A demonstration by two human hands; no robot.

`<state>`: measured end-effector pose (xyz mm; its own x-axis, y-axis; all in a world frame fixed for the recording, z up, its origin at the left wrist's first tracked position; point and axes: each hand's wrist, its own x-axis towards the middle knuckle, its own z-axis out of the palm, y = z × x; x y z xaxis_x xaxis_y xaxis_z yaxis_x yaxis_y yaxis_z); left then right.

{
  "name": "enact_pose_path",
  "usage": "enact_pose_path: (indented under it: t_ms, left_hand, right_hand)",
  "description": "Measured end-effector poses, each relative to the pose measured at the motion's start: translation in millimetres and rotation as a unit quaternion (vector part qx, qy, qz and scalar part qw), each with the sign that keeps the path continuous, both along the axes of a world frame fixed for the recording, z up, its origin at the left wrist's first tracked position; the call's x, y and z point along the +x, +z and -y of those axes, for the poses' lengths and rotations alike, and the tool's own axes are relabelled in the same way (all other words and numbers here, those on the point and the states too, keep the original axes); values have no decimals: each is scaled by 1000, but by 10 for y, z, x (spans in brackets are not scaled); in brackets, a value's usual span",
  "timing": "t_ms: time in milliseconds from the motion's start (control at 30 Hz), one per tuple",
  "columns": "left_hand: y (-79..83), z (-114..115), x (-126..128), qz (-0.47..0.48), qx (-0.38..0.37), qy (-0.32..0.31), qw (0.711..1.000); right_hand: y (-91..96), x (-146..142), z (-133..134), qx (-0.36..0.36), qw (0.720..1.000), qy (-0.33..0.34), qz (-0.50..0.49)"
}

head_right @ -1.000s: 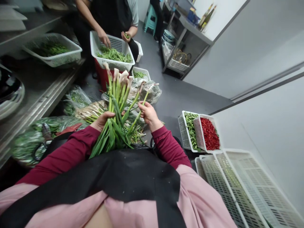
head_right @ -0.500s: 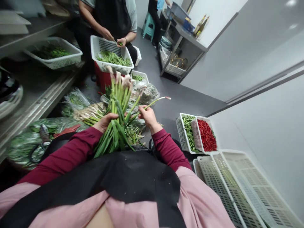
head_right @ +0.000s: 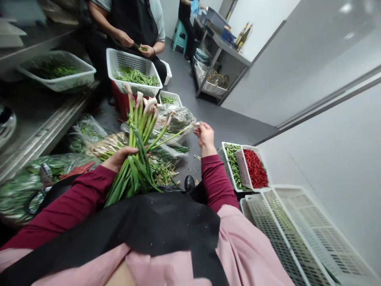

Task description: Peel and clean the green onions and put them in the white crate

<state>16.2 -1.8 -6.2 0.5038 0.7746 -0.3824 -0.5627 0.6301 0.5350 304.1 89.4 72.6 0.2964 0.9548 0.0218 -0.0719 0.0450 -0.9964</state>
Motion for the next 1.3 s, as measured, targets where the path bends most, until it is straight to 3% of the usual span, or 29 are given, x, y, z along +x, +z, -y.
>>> enact_pose_path:
  t_ms: [133, 200, 233, 300, 333, 400, 433, 467, 533, 600, 667, 733, 800, 867, 933, 1100, 1200, 1300]
  left_hand:
    - [56, 34, -51, 1, -15, 23, 1000]
    - [73, 34, -76, -1, -21, 36, 999]
    - [77, 31, -87, -2, -21, 44, 999]
    - [73, 20, -106, -2, -12, 53, 999]
    - [66, 13, -115, -1, -4, 55, 998]
    - [48, 1, -129, 1, 11, 55, 998]
    - [39, -5, -134, 1, 15, 54, 998]
    - [31, -8, -137, 1, 16, 53, 998]
    - [19, -12, -140, -2, 12, 51, 999]
    - [12, -15, -139, 0, 6, 48, 999]
    - [6, -18, -135, 6, 2, 39, 999]
    - [3, -24, -131, 11, 3, 30, 999]
    - [4, -28, -131, 11, 9, 28, 999]
    - [10, -27, -134, 9, 15, 33, 999]
    - [24, -17, -136, 6, 20, 46, 999]
    - [76, 21, -114, 7, 27, 64, 998]
    - [101, 39, -80, -2, 33, 58, 998]
    - [113, 58, -40, -12, 43, 64, 997]
  right_hand:
    - [457, 594, -307, 69, 988, -137, 13]
    - [574, 776, -353, 71, 976, -181, 102]
    - [560, 799, -333, 42, 970, -162, 173]
    - [373, 684, -199, -60, 947, -47, 313]
    - [214, 557, -93, -115, 925, 41, 359]
    - [-144, 225, 157, -166, 897, 140, 384]
    - [-298, 52, 280, -165, 857, 213, 439]
    - [-409, -106, 387, -127, 823, 243, 497]
    - [-455, -342, 522, 0, 769, 226, 598]
    - [-292, -452, 524, 134, 723, 193, 649]
    - [-39, -468, 415, 224, 686, 211, 659]
    - [164, -442, 262, 261, 660, 266, 652]
    - [245, -411, 145, 253, 649, 328, 638]
    - [216, -384, 105, 221, 659, 372, 616]
    - [138, -358, 138, 188, 687, 388, 585]
    - [-10, -329, 298, 68, 809, 386, 437]
    - [-94, -354, 341, -22, 881, 336, 332]
    - [-212, -407, 363, -41, 920, 261, 290]
